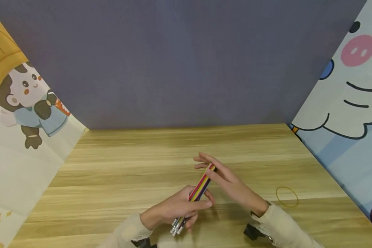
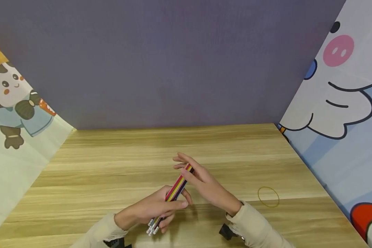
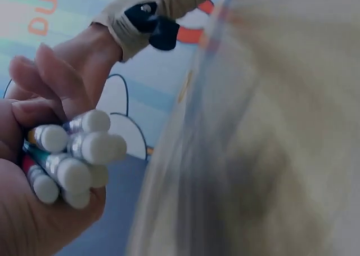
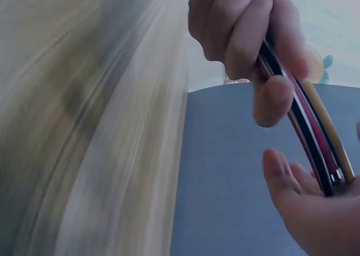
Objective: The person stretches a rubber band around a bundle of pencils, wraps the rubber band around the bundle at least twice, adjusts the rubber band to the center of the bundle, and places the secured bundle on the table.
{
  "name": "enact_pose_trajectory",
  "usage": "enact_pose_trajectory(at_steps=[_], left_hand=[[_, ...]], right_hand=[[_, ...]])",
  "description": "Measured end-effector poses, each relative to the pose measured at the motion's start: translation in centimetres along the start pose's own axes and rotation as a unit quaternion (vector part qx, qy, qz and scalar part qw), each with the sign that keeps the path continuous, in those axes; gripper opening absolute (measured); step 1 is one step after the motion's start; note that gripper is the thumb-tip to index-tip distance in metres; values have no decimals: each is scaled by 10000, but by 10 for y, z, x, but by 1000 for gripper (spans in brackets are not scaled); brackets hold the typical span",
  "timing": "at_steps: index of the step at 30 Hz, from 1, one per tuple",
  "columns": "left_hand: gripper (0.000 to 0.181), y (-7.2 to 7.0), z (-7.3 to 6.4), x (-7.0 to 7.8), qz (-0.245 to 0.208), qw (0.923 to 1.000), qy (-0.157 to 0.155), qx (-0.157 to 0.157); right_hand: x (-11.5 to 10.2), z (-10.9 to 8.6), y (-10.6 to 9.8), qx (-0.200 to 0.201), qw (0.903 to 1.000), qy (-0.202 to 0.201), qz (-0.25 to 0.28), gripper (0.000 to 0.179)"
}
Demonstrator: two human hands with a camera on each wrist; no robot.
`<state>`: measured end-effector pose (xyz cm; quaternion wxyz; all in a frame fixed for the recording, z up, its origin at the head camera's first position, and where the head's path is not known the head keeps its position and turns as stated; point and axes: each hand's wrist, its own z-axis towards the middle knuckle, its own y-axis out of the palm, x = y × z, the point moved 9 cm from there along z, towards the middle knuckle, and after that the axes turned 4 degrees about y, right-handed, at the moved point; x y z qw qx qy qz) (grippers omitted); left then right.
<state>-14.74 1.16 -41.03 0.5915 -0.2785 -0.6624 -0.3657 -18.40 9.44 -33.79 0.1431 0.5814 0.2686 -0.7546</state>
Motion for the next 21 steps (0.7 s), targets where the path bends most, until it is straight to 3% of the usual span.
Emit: enact_pose_trajectory(at_steps=[4, 8, 12, 15, 17, 20, 21], left_hand=[[33, -10, 0, 6, 631, 9974, 95, 321], [24, -21, -2, 18, 1760, 9790, 418, 945], [22, -18, -3, 27, 2279, 9619, 769, 1297], [20, -11, -3, 30, 2158, 9638, 956, 1244], [18, -8, -3, 32, 2084, 9655, 995, 1207], [15, -9, -6, 32, 2110, 9653, 909, 1241], [15, -9, -6, 33, 2134, 9654, 868, 1225]], right_hand=[[3, 0, -4, 109, 9991, 114, 402, 44], [-11, -4, 2, 21, 9975, -127, 690, 44], [-42, -15, 20, 8, 9953, -963, -127, 46], [-61, -21, 25, 325, 9854, -1496, -749, 56], [-69, -23, 24, 655, 9718, -1829, -1337, 62], [-71, -24, 21, 1069, 9500, -2067, -2080, 68], [-68, -23, 20, 1099, 9482, -2046, -2170, 69]])
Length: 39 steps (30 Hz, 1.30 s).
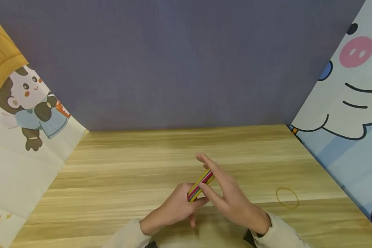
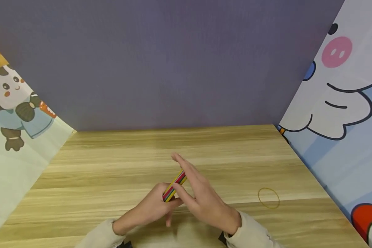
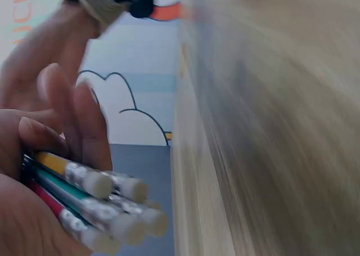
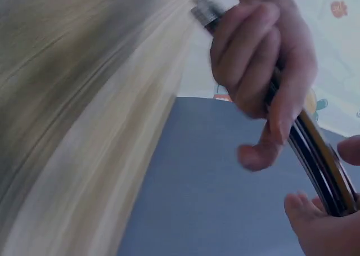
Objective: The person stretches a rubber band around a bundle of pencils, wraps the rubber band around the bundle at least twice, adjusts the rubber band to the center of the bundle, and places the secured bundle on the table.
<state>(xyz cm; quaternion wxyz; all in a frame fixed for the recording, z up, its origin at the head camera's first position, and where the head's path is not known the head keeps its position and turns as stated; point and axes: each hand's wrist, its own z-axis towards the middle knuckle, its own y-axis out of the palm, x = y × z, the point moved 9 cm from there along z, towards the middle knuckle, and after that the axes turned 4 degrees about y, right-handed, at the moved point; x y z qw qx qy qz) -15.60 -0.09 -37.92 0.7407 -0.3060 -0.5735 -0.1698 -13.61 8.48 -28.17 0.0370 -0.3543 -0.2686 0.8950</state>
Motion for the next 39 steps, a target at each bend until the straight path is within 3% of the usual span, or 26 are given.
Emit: enact_pose_trajectory(at_steps=[3, 5, 7, 8, 10, 12, 13, 15, 17, 20, 24, 26, 28, 29, 32, 34, 36, 39], left_hand=[[17, 1, -2, -2, -249, 9992, -257, -203], [22, 3, -2, -5, -893, 9940, -535, -326], [24, 1, -2, -7, -1713, 9816, -809, -240], [24, -2, -2, -8, -2134, 9727, -907, -97], [23, -14, -1, -11, -2909, 9501, -988, 531], [18, -27, -1, -15, -3379, 9278, -966, 1255], [17, -33, -1, -17, -3520, 9176, -950, 1582], [13, -41, -3, -20, -3706, 8978, -961, 2176], [12, -41, -6, -23, -3748, 8869, -1044, 2489], [5, -37, -7, -23, -3832, 8789, -1075, 2630], [4, -32, -5, -17, -4159, 8708, -875, 2473], [8, -28, -5, -16, -4139, 8749, -849, 2368], [19, -23, -4, -15, -3914, 8906, -863, 2149], [22, -20, -4, -14, -3691, 9033, -902, 1992], [23, -11, -1, -9, -2520, 9554, -795, 1315], [26, -8, 1, -4, -1623, 9804, -578, 958], [26, -7, 1, -2, -824, 9933, -402, 707], [25, -13, -2, -3, -62, 9967, -399, 710]], right_hand=[[19, -2, 5, -285, 9960, 624, 581, 69], [35, -3, 8, -424, 9835, 1241, 1243, 73], [46, -5, 11, -455, 9702, 1698, 1669, 79], [48, -6, 13, -453, 9691, 1757, 1669, 83], [43, -7, 17, -534, 9835, 1426, 978, 96], [28, -9, 25, -681, 9953, 640, -251, 109], [20, -11, 30, -682, 9934, 203, -895, 116], [6, -15, 41, -652, 9789, -548, -1857, 127], [1, -17, 50, -665, 9675, -832, -2293, 129], [-3, -18, 53, -530, 9604, -1013, -2540, 127], [-8, -21, 51, -324, 9524, -1269, -2751, 123], [-8, -22, 51, -316, 9505, -1335, -2789, 120], [-9, -22, 50, -398, 9511, -1370, -2740, 116], [-9, -21, 49, -472, 9543, -1319, -2638, 114], [-8, -14, 31, -367, 9694, -1088, -2170, 104], [-5, -7, 14, -158, 9823, -752, -1708, 97], [-1, -2, -1, 17, 9900, -471, -1331, 87], [8, 1, -5, -113, 9949, -36, -1006, 80]])
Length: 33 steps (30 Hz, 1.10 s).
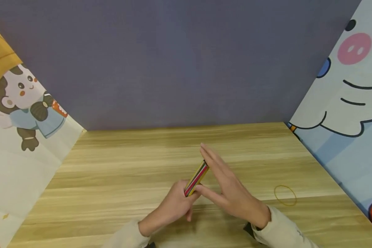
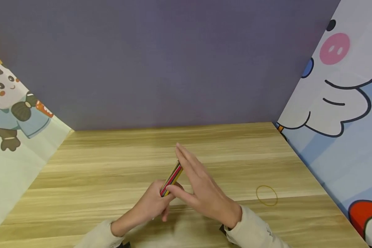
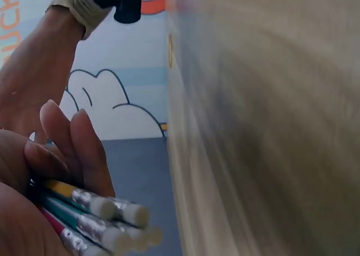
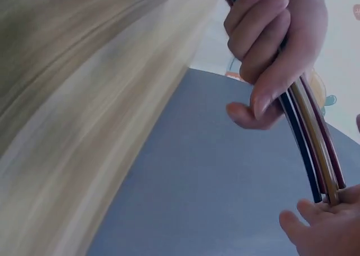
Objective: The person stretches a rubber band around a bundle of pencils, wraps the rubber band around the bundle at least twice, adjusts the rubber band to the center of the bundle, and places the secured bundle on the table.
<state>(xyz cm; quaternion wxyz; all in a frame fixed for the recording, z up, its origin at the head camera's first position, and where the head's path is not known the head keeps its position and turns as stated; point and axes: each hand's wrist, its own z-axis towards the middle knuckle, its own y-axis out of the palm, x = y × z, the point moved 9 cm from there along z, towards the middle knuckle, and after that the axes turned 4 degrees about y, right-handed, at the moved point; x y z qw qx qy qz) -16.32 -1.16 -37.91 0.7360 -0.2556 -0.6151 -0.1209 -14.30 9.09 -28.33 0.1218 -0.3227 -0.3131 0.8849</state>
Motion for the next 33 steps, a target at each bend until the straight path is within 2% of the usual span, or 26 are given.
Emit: enact_pose_trajectory(at_steps=[4, 6, 9, 14, 17, 20, 23, 26, 27, 29, 31, 33], left_hand=[[22, -8, 2, -3, 629, 9980, -24, 115], [23, -11, 3, -4, 803, 9967, 1, 150], [27, -14, 4, -7, 1137, 9933, -19, 187], [28, -16, 6, -11, 1670, 9859, -61, 103], [24, -17, 7, -14, 1648, 9862, -150, 24], [20, -20, 6, -20, 1255, 9914, -357, 7], [23, -19, 5, -29, 556, 9961, -653, -226], [30, -16, 3, -36, -294, 9940, -934, -492], [33, -15, 3, -37, -592, 9918, -986, -558], [39, -12, 3, -40, -1263, 9839, -1079, -654], [44, -8, 3, -41, -1900, 9723, -1127, -765], [47, -3, 3, -43, -2341, 9609, -1217, -847]], right_hand=[[12, -2, 11, -382, 9982, 433, 156, 79], [19, -3, 16, -519, 9965, 631, 201, 77], [28, -3, 17, -594, 9943, 871, 149, 69], [38, 0, 5, -82, 9961, 815, 326, 44], [41, -1, -2, 171, 9961, 773, 382, 39], [51, -10, -9, 140, 9936, 1115, 147, 47], [69, -29, -20, 19, 9863, 1632, -244, 50], [93, -53, -36, -119, 9758, 2117, -541, 48], [103, -62, -41, -218, 9710, 2333, -469, 47], [124, -80, -48, -580, 9577, 2815, 108, 44], [144, -99, -56, -860, 9371, 3297, 757, 44], [159, -114, -66, -1083, 9171, 3654, 1170, 45]])
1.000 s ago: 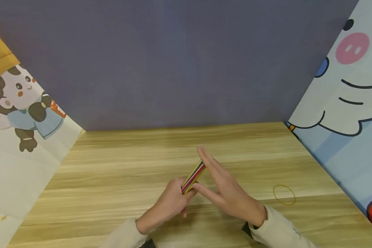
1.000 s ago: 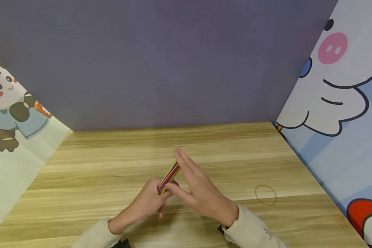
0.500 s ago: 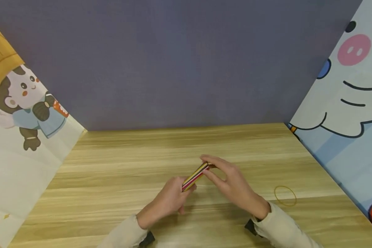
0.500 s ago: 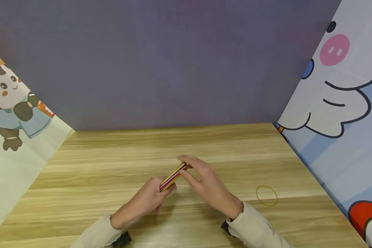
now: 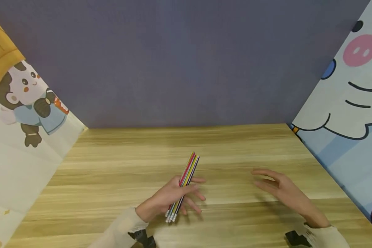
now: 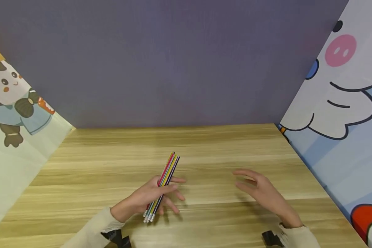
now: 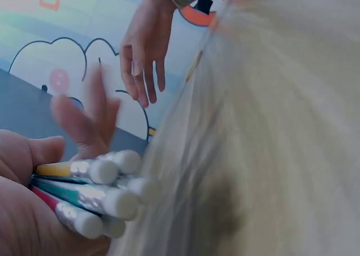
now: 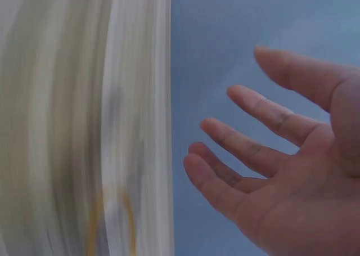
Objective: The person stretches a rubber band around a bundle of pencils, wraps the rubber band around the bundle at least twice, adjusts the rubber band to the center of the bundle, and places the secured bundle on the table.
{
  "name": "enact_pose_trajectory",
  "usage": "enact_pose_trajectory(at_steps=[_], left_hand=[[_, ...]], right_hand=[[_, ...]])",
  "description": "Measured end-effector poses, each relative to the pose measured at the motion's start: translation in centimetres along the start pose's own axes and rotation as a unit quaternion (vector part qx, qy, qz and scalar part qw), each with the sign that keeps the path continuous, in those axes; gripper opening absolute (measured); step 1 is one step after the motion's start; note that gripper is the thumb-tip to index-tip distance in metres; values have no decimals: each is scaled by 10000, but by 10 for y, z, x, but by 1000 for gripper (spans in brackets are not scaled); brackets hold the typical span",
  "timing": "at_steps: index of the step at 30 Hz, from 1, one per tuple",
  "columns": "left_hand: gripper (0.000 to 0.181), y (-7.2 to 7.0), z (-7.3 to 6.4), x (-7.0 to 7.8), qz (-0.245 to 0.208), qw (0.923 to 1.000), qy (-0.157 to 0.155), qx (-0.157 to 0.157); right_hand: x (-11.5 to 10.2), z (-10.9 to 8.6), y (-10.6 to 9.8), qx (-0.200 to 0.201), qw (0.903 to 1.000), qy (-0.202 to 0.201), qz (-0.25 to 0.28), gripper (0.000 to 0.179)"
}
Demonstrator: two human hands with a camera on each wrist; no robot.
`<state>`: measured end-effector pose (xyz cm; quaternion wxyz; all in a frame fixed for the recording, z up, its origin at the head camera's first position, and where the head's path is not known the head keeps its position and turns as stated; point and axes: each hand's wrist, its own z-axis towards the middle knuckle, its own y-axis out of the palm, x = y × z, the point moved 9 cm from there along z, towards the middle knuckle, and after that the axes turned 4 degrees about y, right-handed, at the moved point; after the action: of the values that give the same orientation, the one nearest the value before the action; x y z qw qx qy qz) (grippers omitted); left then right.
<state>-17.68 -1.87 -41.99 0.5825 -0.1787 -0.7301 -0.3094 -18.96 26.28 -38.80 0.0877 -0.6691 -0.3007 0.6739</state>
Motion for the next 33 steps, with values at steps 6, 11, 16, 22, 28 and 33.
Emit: enact_pose_trajectory(at_steps=[6, 11, 16, 22, 28, 33], left_hand=[[53, -1, 5, -14, -545, 9980, -319, 37], [52, 1, 7, -19, -811, 9953, -508, -141], [43, 12, 5, -18, -710, 9946, -457, -607], [35, 16, 2, -20, -452, 9955, -436, -708], [38, 18, 2, -15, -604, 9963, -102, -595], [40, 21, 5, -13, -842, 9943, 67, -650]], right_hand=[[41, -13, -48, 305, 9945, 386, -927, 52], [76, -15, -54, -176, 9851, 645, -1585, 47], [80, -15, -51, -90, 9791, 811, -1862, 17], [81, -17, -57, 246, 9618, 1047, -2518, 9], [68, -15, -59, 842, 9723, 610, -2094, 14], [57, -11, -60, 937, 9953, 108, 219, 22]])
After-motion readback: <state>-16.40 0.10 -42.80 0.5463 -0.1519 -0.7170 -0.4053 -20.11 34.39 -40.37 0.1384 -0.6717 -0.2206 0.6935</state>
